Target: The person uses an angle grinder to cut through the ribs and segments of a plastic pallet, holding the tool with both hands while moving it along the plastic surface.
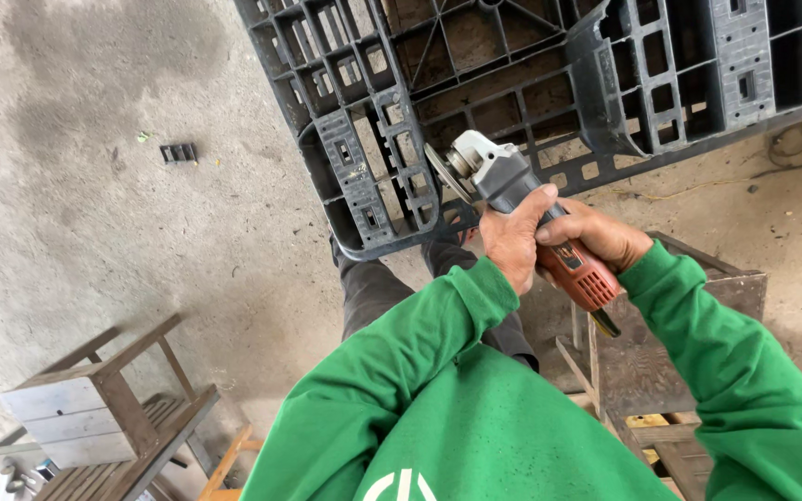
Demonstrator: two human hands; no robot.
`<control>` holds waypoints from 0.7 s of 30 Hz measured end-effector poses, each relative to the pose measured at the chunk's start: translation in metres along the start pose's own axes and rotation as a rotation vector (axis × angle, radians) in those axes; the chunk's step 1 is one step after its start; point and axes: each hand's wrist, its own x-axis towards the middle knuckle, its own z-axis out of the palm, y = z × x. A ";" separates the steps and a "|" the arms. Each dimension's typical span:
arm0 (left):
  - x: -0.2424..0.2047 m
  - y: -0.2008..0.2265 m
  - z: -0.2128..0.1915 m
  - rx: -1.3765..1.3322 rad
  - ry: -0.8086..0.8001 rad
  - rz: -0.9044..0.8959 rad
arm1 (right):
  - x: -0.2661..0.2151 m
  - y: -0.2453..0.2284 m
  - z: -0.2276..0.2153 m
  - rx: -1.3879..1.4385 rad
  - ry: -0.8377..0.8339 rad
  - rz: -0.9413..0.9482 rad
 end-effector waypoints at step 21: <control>-0.036 -0.014 -0.019 0.057 -0.082 -0.071 | -0.019 0.043 0.007 0.005 0.037 -0.038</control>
